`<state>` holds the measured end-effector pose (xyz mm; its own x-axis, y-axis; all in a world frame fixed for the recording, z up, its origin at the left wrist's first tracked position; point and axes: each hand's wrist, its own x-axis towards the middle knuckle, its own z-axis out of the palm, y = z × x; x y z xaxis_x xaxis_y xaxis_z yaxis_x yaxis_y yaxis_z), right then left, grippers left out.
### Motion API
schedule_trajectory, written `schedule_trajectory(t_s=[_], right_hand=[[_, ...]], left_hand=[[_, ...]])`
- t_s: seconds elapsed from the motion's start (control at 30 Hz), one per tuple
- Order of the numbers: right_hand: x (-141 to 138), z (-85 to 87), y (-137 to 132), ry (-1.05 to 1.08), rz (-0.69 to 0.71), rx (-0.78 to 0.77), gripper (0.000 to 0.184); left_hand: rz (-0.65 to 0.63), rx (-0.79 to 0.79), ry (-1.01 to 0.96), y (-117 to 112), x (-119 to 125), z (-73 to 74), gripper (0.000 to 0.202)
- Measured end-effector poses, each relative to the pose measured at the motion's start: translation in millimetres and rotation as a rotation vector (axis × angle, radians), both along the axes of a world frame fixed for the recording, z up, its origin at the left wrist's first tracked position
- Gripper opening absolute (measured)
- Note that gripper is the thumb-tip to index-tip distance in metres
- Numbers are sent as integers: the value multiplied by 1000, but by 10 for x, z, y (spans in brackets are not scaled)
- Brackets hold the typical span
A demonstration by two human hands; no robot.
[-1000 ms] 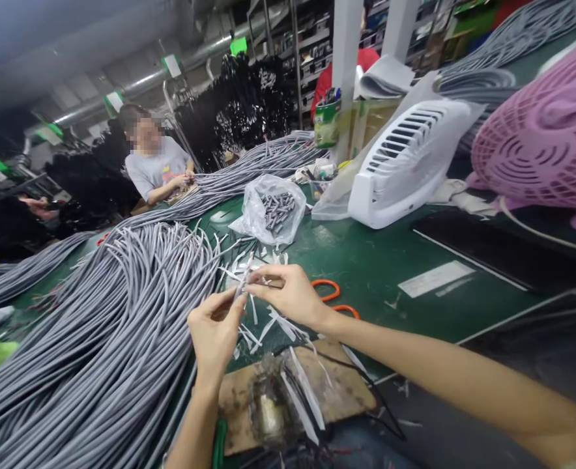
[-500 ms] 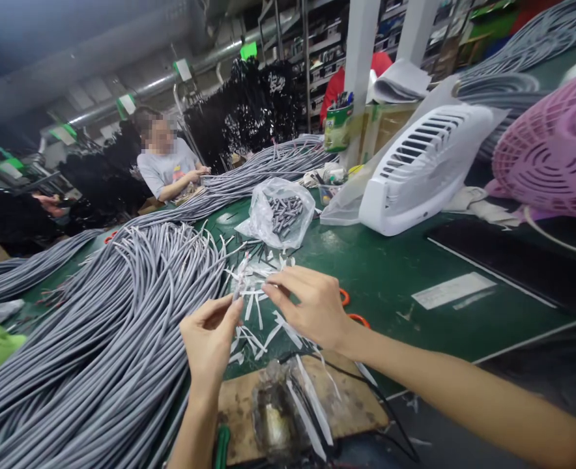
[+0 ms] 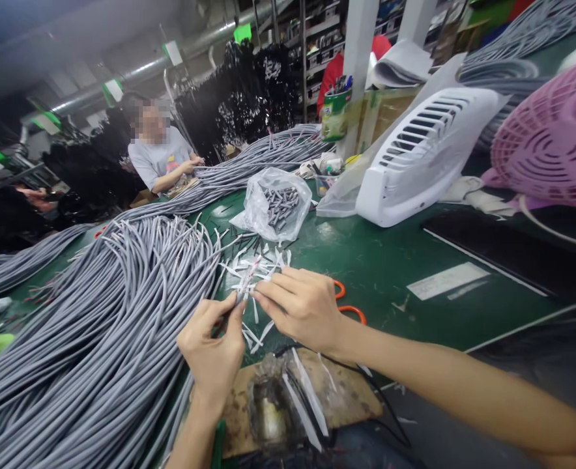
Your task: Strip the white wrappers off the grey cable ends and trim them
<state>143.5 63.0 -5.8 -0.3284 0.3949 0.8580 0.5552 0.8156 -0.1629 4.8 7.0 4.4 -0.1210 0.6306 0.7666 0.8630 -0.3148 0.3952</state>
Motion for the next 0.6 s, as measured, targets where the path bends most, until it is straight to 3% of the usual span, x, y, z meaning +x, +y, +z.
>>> schedule_trajectory(t_s=[0.13, 0.27, 0.33, 0.47, 0.6], right_hand=[[-32, -11, -16, 68, 98, -262, 26], [-39, 16, 4, 126, 227, -508, 31], [-28, 16, 17, 136, 269, -469, 28], [-2, -7, -31, 139, 319, -217, 24], [2, 12, -168, 124, 555, 22, 33]], left_hand=[[57, 127, 214, -8, 31, -29, 12], [37, 108, 265, -23, 81, -69, 16], [30, 88, 253, -39, 110, -67, 15], [54, 22, 174, -23, 85, -38, 14], [136, -146, -45, 110, -111, -35, 10]])
